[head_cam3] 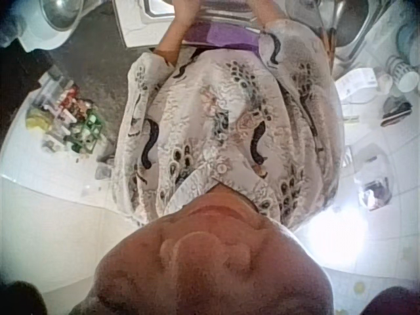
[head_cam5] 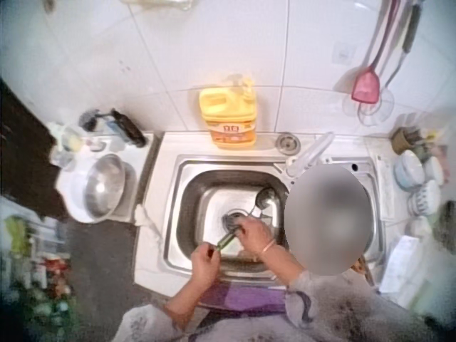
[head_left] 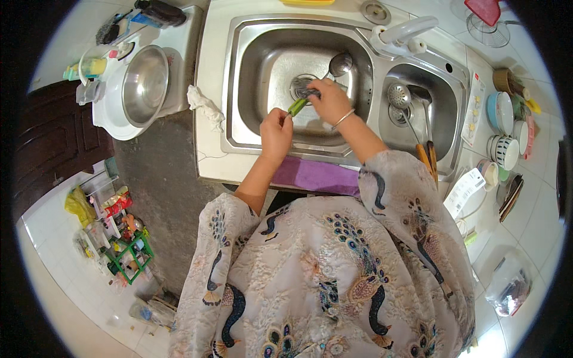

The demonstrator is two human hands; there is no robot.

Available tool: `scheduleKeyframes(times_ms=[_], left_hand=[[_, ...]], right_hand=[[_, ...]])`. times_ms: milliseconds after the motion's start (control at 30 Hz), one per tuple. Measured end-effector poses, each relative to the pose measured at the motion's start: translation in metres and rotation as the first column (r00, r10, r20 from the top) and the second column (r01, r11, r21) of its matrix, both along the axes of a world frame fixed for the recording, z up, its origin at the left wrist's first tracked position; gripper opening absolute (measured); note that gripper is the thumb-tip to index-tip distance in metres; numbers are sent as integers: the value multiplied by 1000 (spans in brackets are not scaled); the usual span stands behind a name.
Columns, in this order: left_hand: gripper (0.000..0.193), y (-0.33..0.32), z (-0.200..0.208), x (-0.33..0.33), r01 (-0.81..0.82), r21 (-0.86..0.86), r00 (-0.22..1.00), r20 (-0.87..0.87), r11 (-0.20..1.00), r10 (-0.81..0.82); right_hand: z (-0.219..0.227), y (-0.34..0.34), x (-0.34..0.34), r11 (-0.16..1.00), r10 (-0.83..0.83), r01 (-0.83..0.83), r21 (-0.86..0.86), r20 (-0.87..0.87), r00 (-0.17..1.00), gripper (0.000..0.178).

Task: The person scrubs a metal ladle with a green-handled brush and rinses it under running water in a double-basin stainless steel sink. They then repeat the process with a slotted spoon, scrubbing and rinsing each utensil before placing them aside.

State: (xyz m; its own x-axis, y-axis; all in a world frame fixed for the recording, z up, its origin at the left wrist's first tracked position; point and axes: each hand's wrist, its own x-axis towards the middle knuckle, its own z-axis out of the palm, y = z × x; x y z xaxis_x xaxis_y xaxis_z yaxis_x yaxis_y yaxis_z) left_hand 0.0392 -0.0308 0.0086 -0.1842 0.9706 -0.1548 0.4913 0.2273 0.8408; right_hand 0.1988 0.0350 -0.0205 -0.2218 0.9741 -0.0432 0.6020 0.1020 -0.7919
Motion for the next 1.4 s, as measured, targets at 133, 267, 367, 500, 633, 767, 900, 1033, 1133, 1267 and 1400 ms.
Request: scheduleKeyframes(times_ms=[133,267,367,500,633,767,900,1033,1133,1267,1400], left_hand=[[9,0,-7,2,43,136,995,-94,990,-30],[8,-3,-5,1,9,23,1000,-5,1000,-8],[8,-1,-7,4,11,110,1000,-17,994,-10],[9,-1,-7,4,47,157,997,-75,986,-36],[8,-8,-4,8,77,116,995,-66,990,-70],[9,-5,-3,8,77,152,994,-94,985,-64],[9,-3,-2,9,89,193,991,-120,977,-66],[10,-5,-3,11,80,142,994,-84,987,-69],[11,-6,-2,14,50,147,998,-53,988,-43],[12,-6,-7,11,-11,86,1000,-15,996,12],[21,0,-4,8,-54,-45,995,79,998,57]], right_hand=[[28,-19,-17,979,175,-165,119,-87,981,19],[-1,-3,-3,992,-20,11,123,70,997,19],[21,-10,-13,996,22,-22,81,-3,1000,19],[21,-14,-16,995,31,-34,94,35,999,21],[-19,20,25,996,-79,83,-28,123,989,20],[5,8,29,986,-166,165,32,43,985,20],[17,-21,-1,985,23,2,171,-148,989,19],[-1,4,19,997,-70,72,-26,66,995,16],[20,-11,1,984,24,-6,178,-104,994,16],[21,-18,-12,996,2,7,87,-103,995,16],[-27,20,26,979,-197,196,63,-2,980,23]])
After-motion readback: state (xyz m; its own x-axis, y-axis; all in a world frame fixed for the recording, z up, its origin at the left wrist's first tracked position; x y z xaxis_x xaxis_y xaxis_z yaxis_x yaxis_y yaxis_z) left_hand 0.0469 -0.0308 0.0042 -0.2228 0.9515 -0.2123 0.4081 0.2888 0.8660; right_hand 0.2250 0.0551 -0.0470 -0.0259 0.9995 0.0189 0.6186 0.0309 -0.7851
